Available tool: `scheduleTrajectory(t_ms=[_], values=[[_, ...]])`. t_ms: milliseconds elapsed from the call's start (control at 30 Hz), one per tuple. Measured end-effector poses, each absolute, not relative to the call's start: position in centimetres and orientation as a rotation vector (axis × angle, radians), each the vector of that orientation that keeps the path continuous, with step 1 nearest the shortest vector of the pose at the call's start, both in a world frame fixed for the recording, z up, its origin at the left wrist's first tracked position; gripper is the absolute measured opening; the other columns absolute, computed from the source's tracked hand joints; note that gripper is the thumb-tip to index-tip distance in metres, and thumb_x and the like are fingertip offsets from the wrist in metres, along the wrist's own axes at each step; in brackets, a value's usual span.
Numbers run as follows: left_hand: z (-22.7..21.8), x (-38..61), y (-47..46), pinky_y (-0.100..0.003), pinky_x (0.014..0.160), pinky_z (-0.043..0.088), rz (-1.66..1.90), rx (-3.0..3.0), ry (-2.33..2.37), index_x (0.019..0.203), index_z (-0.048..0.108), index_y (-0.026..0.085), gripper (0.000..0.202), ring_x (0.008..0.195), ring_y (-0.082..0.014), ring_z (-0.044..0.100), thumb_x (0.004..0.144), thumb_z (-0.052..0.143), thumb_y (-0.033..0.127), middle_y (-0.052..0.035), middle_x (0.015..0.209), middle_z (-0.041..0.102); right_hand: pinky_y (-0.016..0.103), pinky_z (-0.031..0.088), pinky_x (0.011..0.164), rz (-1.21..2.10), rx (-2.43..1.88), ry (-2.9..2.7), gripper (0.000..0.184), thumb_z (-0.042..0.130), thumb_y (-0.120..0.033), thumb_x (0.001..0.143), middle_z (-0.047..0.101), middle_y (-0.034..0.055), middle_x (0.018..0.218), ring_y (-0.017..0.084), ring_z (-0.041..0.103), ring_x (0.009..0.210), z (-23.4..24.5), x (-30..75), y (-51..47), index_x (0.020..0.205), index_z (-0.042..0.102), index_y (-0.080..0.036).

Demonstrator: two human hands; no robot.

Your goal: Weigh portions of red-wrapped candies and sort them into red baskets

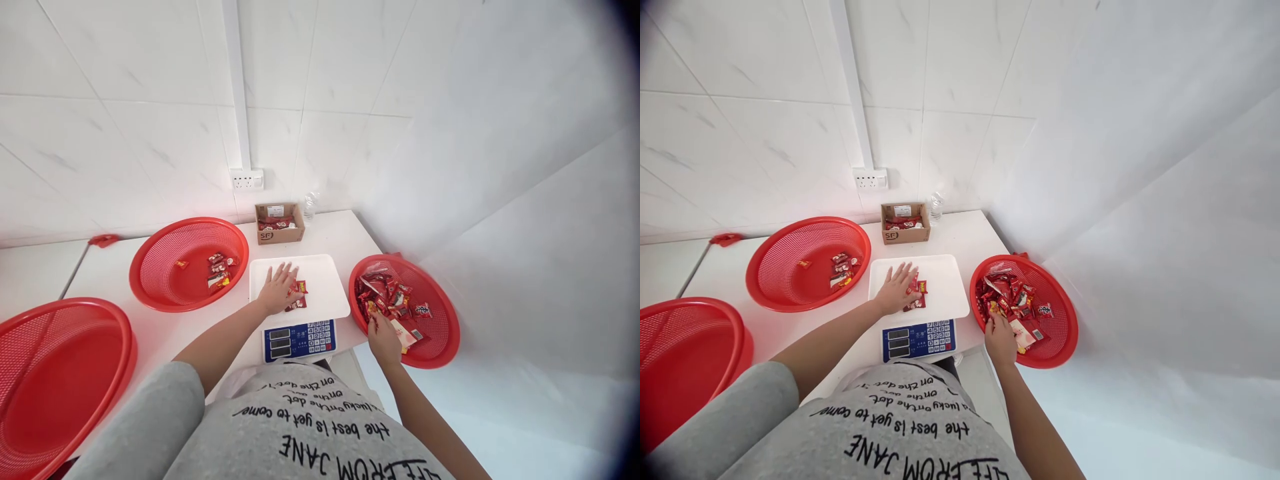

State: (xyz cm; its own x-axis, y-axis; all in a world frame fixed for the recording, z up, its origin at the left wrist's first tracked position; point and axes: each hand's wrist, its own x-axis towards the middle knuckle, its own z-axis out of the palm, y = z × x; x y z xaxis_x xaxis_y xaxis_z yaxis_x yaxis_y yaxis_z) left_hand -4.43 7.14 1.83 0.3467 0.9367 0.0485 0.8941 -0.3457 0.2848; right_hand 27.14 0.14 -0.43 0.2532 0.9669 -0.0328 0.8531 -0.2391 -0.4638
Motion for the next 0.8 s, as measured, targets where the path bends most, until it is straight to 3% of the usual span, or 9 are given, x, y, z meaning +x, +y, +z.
scheduleTrajectory(t_ms=[100, 267, 500, 633, 800], values=[[1.7, -2.8, 6.1, -0.058, 0.111, 0.013, 0.396, 2.065, 1.985, 0.148, 0.017, 0.014, 0.073, 0.143, -0.0328, 0.011, 0.09, 0.027, 0.058, -0.0175, 0.154, 0.019, 0.038, 0.041, 0.091, 0.456, -2.206, -1.66, 0.046, 0.029, -0.032, 0.085, 0.058, 0.0105, 0.123, 0.025, 0.051, 0.114, -0.3, 27.1, 0.1, 0.116, 0.059, -0.017], [0.7, -0.2, 4.9, -0.066, 0.108, 0.01, 0.299, 2.14, 1.865, 0.143, 0.032, 0.029, 0.063, 0.142, -0.0362, 0.009, 0.088, 0.032, 0.059, -0.0098, 0.156, 0.018, 0.037, 0.042, 0.09, 0.455, -2.182, -1.656, 0.046, 0.029, -0.033, 0.085, 0.059, 0.0091, 0.122, 0.024, 0.052, 0.112, -0.6, 27.1, 0.0, 0.117, 0.059, -0.018], [1.0, -2.6, 7.4, -0.058, 0.112, 0.008, 0.124, 2.491, 1.369, 0.139, 0.037, 0.038, 0.049, 0.143, -0.0292, 0.011, 0.093, 0.031, 0.05, -0.0008, 0.155, 0.024, 0.036, 0.042, 0.09, 0.463, -2.185, -1.655, 0.047, 0.029, -0.032, 0.085, 0.06, 0.0094, 0.122, 0.024, 0.053, 0.111, -0.5, 27.2, 0.0, 0.118, 0.059, -0.017], [2.0, -3.5, 7.6, -0.057, 0.113, 0.005, 0.135, 2.507, 1.371, 0.144, 0.029, 0.033, 0.055, 0.144, -0.0275, 0.009, 0.092, 0.033, 0.051, -0.0048, 0.156, 0.02, 0.035, 0.042, 0.09, 0.478, -2.204, -1.663, 0.047, 0.029, -0.033, 0.085, 0.059, 0.0084, 0.124, 0.023, 0.052, 0.113, -0.3, 27.1, 0.0, 0.118, 0.059, -0.018], [3.0, -5.7, 5.1, -0.053, 0.114, 0.01, 0.361, 2.195, 1.809, 0.148, 0.021, 0.023, 0.063, 0.144, -0.0287, 0.006, 0.092, 0.03, 0.051, -0.0103, 0.157, 0.014, 0.035, 0.043, 0.088, 0.467, -2.204, -1.641, 0.047, 0.03, -0.033, 0.084, 0.061, 0.0098, 0.122, 0.024, 0.053, 0.111, -0.5, 27.1, 0.0, 0.117, 0.06, -0.017]])
